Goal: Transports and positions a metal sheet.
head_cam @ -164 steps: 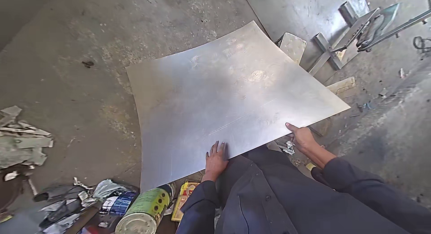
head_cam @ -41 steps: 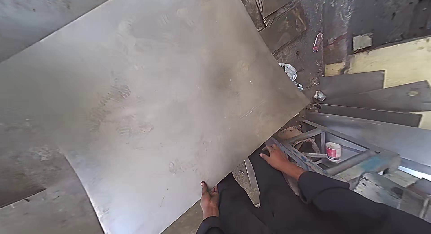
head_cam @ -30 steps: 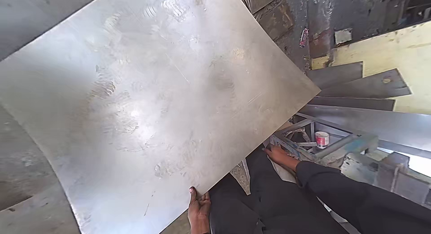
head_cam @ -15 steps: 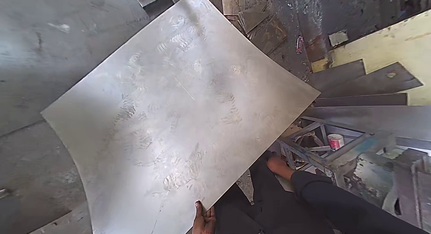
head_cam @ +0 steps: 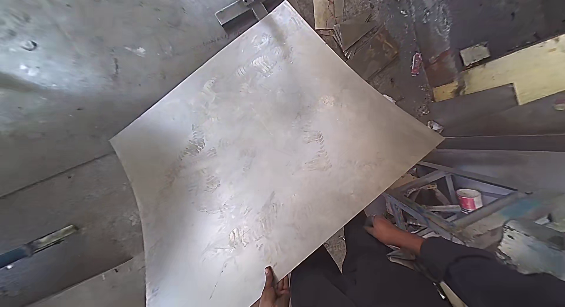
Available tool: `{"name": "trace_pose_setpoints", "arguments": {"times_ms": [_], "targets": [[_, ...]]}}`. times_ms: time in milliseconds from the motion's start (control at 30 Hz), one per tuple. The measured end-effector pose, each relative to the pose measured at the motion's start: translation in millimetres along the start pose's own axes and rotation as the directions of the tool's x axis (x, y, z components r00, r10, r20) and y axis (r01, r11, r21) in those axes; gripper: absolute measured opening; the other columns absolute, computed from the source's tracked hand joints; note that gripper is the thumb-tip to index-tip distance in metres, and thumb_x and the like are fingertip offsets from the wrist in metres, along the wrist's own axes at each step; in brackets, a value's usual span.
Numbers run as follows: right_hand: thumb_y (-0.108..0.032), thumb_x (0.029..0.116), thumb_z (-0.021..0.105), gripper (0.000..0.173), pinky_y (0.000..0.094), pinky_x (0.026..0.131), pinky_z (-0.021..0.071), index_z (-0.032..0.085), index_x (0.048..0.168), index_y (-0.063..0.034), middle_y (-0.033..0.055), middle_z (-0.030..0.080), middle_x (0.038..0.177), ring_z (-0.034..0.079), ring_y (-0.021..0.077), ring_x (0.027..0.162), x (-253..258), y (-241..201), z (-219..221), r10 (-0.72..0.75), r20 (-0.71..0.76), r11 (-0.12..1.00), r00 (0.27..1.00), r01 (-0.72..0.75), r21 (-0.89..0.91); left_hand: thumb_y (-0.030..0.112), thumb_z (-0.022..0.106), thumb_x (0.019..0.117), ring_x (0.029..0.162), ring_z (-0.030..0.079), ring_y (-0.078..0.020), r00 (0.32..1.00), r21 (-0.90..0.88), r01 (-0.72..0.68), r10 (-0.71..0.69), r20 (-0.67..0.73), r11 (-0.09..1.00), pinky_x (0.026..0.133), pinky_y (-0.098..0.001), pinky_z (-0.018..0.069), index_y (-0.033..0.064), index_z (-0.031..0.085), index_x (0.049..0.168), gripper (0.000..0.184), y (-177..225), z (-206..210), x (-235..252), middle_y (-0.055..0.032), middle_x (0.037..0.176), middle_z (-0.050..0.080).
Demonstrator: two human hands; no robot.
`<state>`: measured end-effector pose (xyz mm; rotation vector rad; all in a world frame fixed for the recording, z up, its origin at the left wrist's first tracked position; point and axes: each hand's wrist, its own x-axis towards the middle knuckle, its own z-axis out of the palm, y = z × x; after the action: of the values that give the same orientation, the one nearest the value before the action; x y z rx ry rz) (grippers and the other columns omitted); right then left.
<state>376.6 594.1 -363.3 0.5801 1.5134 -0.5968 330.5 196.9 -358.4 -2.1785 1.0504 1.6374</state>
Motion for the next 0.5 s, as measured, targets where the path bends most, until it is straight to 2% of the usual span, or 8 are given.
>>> {"name": "trace_pose_setpoints", "arguments": {"times_ms": [67,167,267,333,400,433,500], "targets": [[-0.042,0.1036,0.053,0.041,0.0607,0.097,0.0495,0.069,0.118,-0.0076,0.0201,0.069,0.116,0.065,0.0385,0.115,-19,-7,-4,-0.072,0.054,0.984,0.996,0.079,-0.157,0.031,0.065,0.1012,0.101,0.070,-0.0245,1.000,-0.002,0.017,-0.017,-0.016,1.000,0.081,-0.0390,0.0624,0.0088,0.053,0.132,0.039,-3,1,3,-0.0133,0.118,0.067],[-0.039,0.1023,0.056,0.037,0.0606,0.098,0.0494,0.072,0.116,-0.0093,0.0186,0.070,0.116,0.065,0.0371,0.115,-13,-23,5,-0.081,0.013,0.987,0.997,0.082,-0.135,0.030,0.064,0.1014,0.101,0.069,-0.0237,0.999,-0.014,0.046,-0.046,-0.018,0.999,0.081,-0.0386,0.0614,0.0092,0.054,0.131,0.038,-8,3,4,-0.0125,0.119,0.066],[-0.035,0.1038,0.053,0.039,0.0627,0.098,0.0491,0.070,0.114,-0.0021,0.0239,0.068,0.122,0.063,0.0422,0.120,3,-52,21,-0.082,0.002,0.947,0.997,0.079,-0.312,0.031,0.065,0.1008,0.104,0.069,-0.0251,0.996,-0.046,0.082,-0.082,-0.015,0.996,0.083,-0.0404,0.0610,0.0087,0.054,0.132,0.040,-14,5,5,-0.0138,0.121,0.066],[-0.035,0.1042,0.051,0.043,0.0623,0.100,0.0475,0.069,0.113,0.0037,0.0270,0.067,0.123,0.062,0.0436,0.122,12,-69,24,-0.029,-0.023,0.939,0.999,0.019,-0.342,0.031,0.066,0.1002,0.103,0.069,-0.0257,0.996,-0.051,0.087,-0.088,-0.009,0.995,0.083,-0.0411,0.0611,0.0078,0.054,0.132,0.041,-15,6,6,-0.0146,0.120,0.066],[-0.036,0.1013,0.055,0.047,0.0613,0.104,0.0461,0.067,0.120,0.0056,0.0277,0.065,0.129,0.060,0.0428,0.126,19,-77,23,0.015,-0.128,0.974,0.992,-0.044,-0.223,0.030,0.066,0.1003,0.105,0.068,-0.0262,0.995,-0.055,0.094,-0.095,-0.010,0.994,0.085,-0.0421,0.0606,0.0073,0.054,0.133,0.042,-14,6,5,-0.0150,0.122,0.066],[-0.034,0.0986,0.059,0.048,0.0608,0.106,0.0457,0.065,0.126,0.0050,0.0275,0.064,0.131,0.059,0.0416,0.128,24,-73,21,-0.031,-0.238,0.993,0.971,0.002,-0.119,0.029,0.066,0.1006,0.105,0.068,-0.0261,0.995,-0.056,0.096,-0.097,-0.014,0.994,0.085,-0.0421,0.0603,0.0072,0.054,0.133,0.041,-14,7,4,-0.0149,0.122,0.065],[-0.029,0.0957,0.067,0.053,0.0546,0.115,0.0406,0.060,0.135,0.0058,0.0262,0.062,0.137,0.055,0.0362,0.134,32,-59,23,-0.145,-0.456,0.968,0.878,0.221,0.117,0.028,0.065,0.1006,0.104,0.068,-0.0255,0.995,-0.053,0.098,-0.099,-0.015,0.994,0.084,-0.0418,0.0603,0.0078,0.054,0.132,0.039,-11,6,5,-0.0146,0.122,0.066]]}}
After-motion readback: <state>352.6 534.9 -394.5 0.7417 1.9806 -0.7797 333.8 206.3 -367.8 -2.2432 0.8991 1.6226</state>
